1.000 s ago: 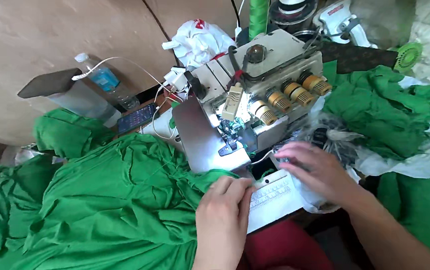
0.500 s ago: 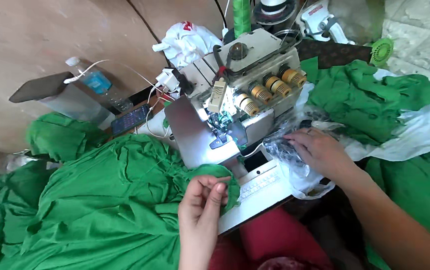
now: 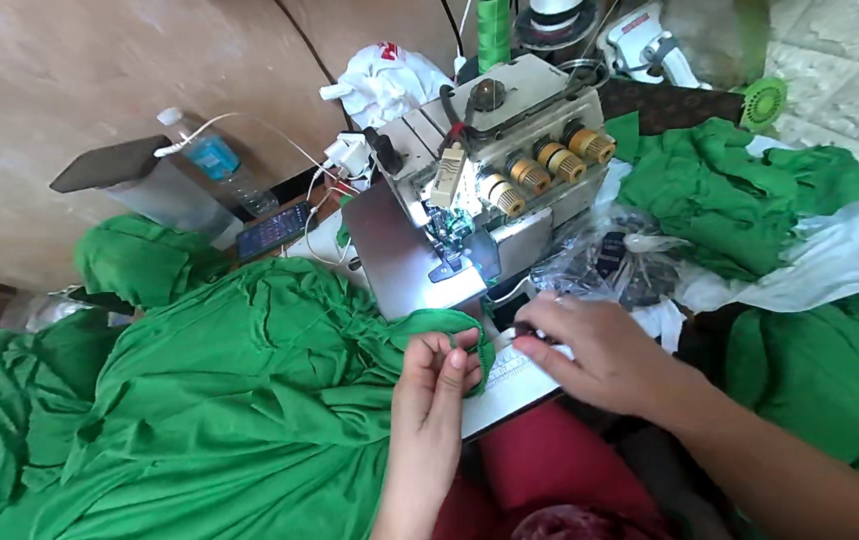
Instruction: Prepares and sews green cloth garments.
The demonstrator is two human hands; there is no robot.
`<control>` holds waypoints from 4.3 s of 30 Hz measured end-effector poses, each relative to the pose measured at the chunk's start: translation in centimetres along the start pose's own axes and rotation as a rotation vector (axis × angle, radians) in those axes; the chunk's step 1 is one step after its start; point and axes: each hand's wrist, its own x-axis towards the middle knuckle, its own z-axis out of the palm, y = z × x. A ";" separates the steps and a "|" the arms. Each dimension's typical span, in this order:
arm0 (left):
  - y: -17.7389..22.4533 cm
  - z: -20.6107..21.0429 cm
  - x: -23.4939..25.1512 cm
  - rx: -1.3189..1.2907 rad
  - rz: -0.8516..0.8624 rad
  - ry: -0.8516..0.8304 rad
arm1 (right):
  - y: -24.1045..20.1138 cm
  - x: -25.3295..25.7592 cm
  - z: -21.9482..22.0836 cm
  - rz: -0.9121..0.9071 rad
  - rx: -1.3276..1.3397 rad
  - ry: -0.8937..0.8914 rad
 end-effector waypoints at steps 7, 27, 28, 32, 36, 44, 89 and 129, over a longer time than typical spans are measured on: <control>-0.8 0.3 -0.2 0.118 0.110 -0.049 | -1.9 0.9 2.0 -0.140 -0.182 0.009; 1.6 0.5 -3.3 0.632 0.475 0.025 | -1.6 -0.3 2.3 -0.299 0.012 -0.005; 1.8 0.6 -3.6 0.642 0.486 -0.005 | -1.6 -0.3 2.3 -0.302 0.015 -0.012; 1.8 0.3 -4.4 0.624 0.474 -0.091 | -0.9 -0.9 2.2 -0.285 0.131 -0.042; 1.5 -0.6 -3.9 0.600 0.440 0.024 | -1.4 -1.6 1.6 -0.222 0.643 -0.133; 2.6 -2.0 -4.0 0.535 0.424 0.023 | -2.0 -2.4 3.5 -0.293 0.449 -0.115; 1.7 -10.1 0.5 0.203 0.125 0.268 | -1.7 0.3 3.7 -0.231 0.501 -0.353; -1.0 -9.3 -3.1 1.192 0.559 0.004 | -2.4 3.3 6.7 -0.353 0.340 0.243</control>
